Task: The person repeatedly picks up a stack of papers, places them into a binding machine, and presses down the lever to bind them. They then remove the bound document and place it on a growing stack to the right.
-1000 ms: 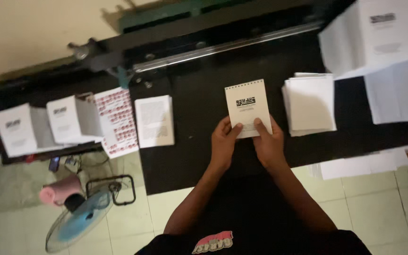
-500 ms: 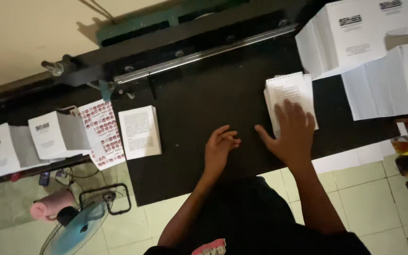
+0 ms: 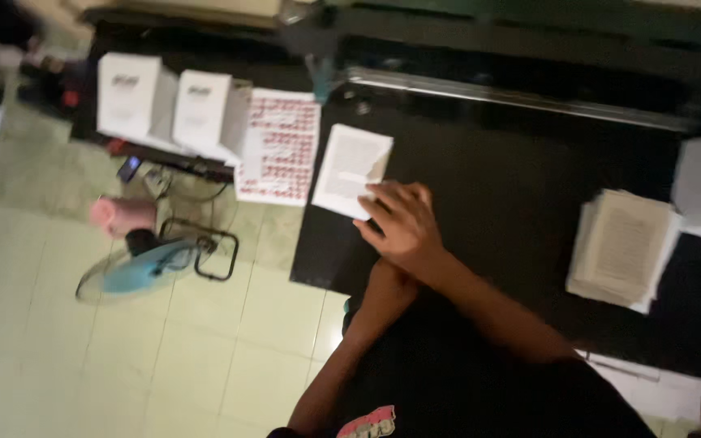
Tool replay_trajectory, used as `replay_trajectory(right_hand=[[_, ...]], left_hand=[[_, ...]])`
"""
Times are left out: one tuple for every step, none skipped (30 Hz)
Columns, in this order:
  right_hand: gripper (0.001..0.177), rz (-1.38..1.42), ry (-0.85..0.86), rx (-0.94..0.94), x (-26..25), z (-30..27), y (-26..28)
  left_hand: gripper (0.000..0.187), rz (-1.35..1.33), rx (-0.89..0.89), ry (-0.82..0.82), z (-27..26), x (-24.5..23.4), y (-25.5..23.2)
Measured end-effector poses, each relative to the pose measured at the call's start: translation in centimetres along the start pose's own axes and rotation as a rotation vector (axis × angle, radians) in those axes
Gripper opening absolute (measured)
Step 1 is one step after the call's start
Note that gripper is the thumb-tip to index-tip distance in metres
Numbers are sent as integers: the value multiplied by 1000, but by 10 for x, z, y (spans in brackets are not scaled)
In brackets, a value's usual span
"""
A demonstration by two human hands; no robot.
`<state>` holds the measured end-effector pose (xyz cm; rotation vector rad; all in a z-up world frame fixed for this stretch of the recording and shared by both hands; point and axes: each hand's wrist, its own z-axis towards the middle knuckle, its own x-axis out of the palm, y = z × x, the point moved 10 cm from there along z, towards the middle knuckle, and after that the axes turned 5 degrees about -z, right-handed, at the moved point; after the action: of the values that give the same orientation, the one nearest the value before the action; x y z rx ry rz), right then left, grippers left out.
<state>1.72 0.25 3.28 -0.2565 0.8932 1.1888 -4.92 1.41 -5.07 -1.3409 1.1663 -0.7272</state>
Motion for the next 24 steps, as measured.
replay_trajectory(right_hand=[[34, -53, 51, -14, 15, 5, 3], [37, -107, 100, -29, 30, 9, 6], [37, -84, 109, -52, 35, 13, 8], [43, -100, 157, -63, 44, 16, 8], [48, -120, 203, -70, 54, 19, 7], [48, -100, 210, -87, 55, 19, 9], [44, -131, 222, -98, 55, 21, 8], [39, -162, 234, -108, 55, 22, 6], [39, -154, 240, -117, 52, 25, 8], [36, -134, 250, -117, 48, 29, 9], [33, -115, 254, -113, 45, 34, 9], [33, -109, 255, -118, 45, 37, 9], [32, -77, 273, -103, 44, 38, 7], [31, -45, 290, -88, 44, 38, 4], [31, -48, 290, -82, 46, 39, 3], [30, -44, 291, -69, 48, 40, 0], [30, -42, 291, -54, 50, 39, -3], [30, -47, 290, -45, 46, 43, -1], [29, 9, 278, -68, 42, 49, 4], [27, 65, 265, -91, 37, 55, 9], [27, 56, 262, -83, 31, 60, 14], [24, 101, 237, -74, 24, 65, 20], [21, 148, 212, -67, 17, 70, 25], [21, 141, 210, -61, 16, 66, 23]], left_hand=[[10, 85, 29, -28, -7, -12, 1], [5, 171, 56, -55, -14, -22, 2], [5, 169, 42, -85, -16, -24, 15], [10, 167, 44, -167, -18, -30, 25], [15, 167, 47, -244, -19, -37, 38], [15, 168, 34, -268, -18, -44, 32], [16, 103, 81, -253, -15, -48, 22], [17, 39, 129, -238, -11, -50, 10], [17, 36, 122, -249, -13, -49, 19], [15, -9, 126, -222, -13, -43, 26], [14, -52, 134, -192, -12, -39, 33], [14, -50, 132, -199, -11, -45, 28], [13, -145, 95, -148, -10, -46, 28], [12, -240, 57, -98, -9, -45, 28], [12, -239, 56, -91, -9, -45, 28], [14, -240, 44, -65, -9, -43, 28], [16, -242, 34, -35, -9, -39, 29], [16, -241, 34, -25, -9, -39, 30], [17, -244, -18, 8, -7, -36, 36], [19, -246, -70, 41, -5, -34, 41], [19, -246, -67, 54, -5, -34, 37], [19, -235, -97, 80, -6, -32, 36], [19, -225, -127, 104, -6, -29, 36], [19, -225, -125, 114, -7, -29, 35]])
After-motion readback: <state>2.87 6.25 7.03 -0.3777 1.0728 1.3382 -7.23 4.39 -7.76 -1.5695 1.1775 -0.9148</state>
